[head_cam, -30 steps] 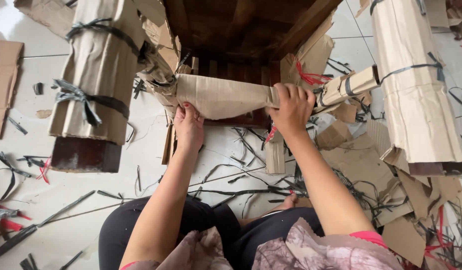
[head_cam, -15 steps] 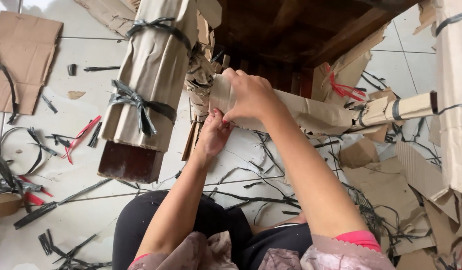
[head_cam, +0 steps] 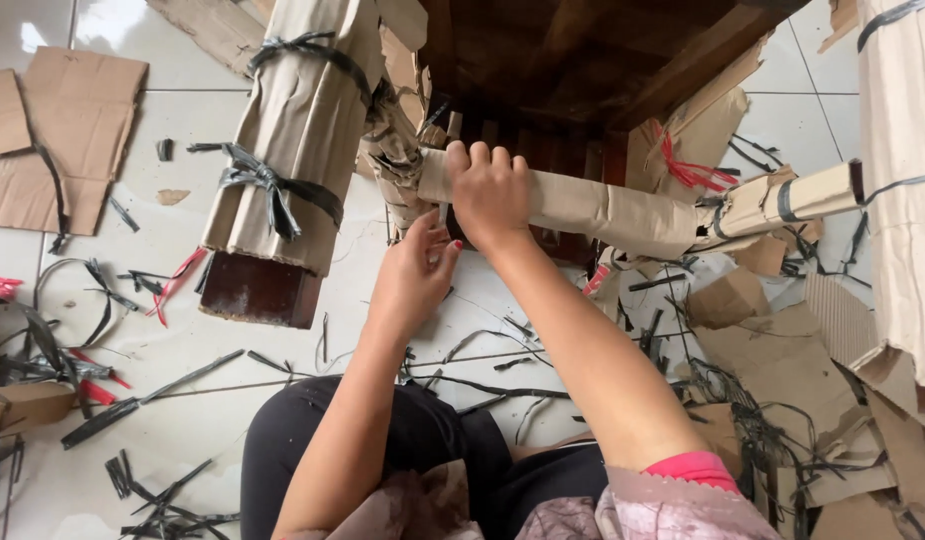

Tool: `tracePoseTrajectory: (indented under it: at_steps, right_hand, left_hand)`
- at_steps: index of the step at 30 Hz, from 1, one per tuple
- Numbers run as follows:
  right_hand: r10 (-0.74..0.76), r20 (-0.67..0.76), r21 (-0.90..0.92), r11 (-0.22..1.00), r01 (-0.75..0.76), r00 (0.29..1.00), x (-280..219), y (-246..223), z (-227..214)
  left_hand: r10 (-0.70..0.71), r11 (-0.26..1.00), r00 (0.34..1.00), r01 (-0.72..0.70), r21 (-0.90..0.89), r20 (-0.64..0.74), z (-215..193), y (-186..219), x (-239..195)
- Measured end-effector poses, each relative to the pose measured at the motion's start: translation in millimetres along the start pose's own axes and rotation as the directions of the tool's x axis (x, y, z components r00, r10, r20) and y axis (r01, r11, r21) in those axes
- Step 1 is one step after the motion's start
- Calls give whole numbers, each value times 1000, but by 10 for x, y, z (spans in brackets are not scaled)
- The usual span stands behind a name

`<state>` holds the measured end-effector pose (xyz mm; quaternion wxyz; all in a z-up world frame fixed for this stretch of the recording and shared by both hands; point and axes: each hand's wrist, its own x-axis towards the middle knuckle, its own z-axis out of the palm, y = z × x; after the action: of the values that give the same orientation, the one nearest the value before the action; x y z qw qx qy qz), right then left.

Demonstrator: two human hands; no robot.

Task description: The person sits on the floor and wraps a piece of cardboard around the underside of a wooden chair. They secure the cardboard using black plastic ties and pink scissors, working on the chair legs and frame.

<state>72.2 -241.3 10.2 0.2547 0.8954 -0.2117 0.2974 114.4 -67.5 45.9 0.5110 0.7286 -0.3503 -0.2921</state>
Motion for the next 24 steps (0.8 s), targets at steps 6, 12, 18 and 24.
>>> tracePoseTrajectory:
  at_steps: [6, 12, 18, 24]
  right_hand:
    - [-23, 19, -28, 999, 23, 1000, -42, 24, -74]
    - [-78, 418, 174, 985, 4, 905, 11, 215, -581]
    - [-56, 682, 278, 942, -188, 729, -347, 1307, -989]
    - [15, 544, 131, 986, -103, 839, -678, 1601, -775]
  left_hand:
    - [467, 592, 882, -370, 716, 69, 147, 239, 335]
    - [625, 253, 779, -141, 957, -50, 599, -46, 805]
    - [829, -39, 559, 111, 993, -29, 783, -387, 1215]
    - [656, -13, 729, -247, 969, 194, 803, -224, 1371]
